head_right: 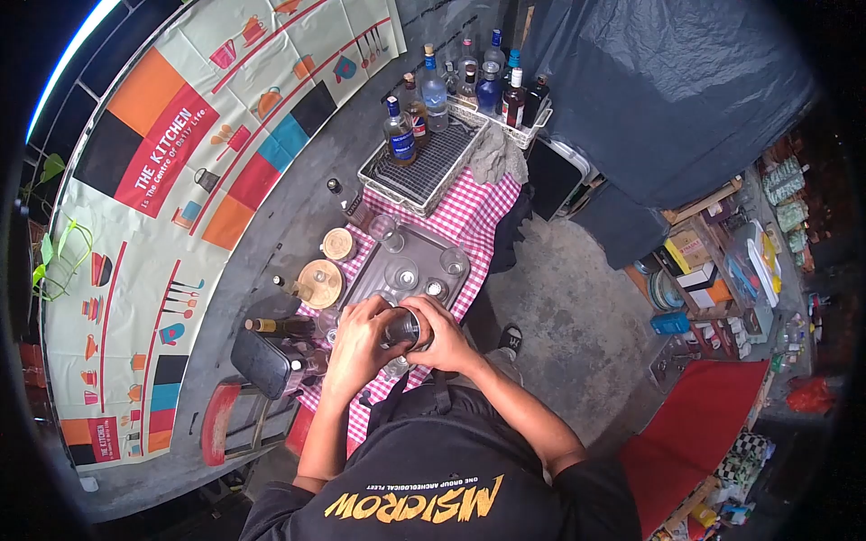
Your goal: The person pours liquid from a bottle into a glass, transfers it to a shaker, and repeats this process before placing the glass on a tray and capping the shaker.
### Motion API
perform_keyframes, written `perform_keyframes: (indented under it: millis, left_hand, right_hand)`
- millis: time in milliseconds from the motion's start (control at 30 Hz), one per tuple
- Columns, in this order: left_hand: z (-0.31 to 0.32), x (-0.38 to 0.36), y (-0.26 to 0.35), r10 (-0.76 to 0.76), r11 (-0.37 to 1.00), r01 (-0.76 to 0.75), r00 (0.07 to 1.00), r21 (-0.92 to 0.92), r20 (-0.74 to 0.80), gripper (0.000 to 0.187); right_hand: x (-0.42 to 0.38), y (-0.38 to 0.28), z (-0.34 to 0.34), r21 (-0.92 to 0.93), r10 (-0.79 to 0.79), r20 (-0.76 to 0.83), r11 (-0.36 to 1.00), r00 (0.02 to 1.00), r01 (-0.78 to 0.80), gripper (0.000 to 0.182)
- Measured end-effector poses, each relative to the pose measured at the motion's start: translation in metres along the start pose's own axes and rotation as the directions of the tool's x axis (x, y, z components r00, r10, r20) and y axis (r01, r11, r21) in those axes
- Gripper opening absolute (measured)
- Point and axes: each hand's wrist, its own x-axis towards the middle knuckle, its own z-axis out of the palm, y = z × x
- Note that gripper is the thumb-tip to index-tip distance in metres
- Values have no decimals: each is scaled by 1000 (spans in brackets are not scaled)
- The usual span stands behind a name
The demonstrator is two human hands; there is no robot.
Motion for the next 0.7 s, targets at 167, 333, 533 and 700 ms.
perform_keyframes:
  millis: [167, 333, 533, 700]
  left_hand:
    - [-1, 1, 0, 6, 1000, -6, 1000, 23, 9, 53]
    - [-2, 0, 1, -7, 999, 6, 1000, 45, 28, 55]
    - [-1, 0, 1, -11, 998, 9, 999, 57, 37, 58]
    - [-1, 1, 1, -20, 996, 16, 999, 90, 47, 59]
  right_hand:
    - [0, 2, 1, 2, 13, 5, 1000, 1000, -13, 93]
    - [0, 1, 1, -8, 6, 4, 1000, 1000, -6, 93]
    - [1, -1, 0, -13, -8, 7, 1000, 1000, 8, 92]
    - [1, -3, -1, -24, -10, -8, 1000, 1000, 10, 90]
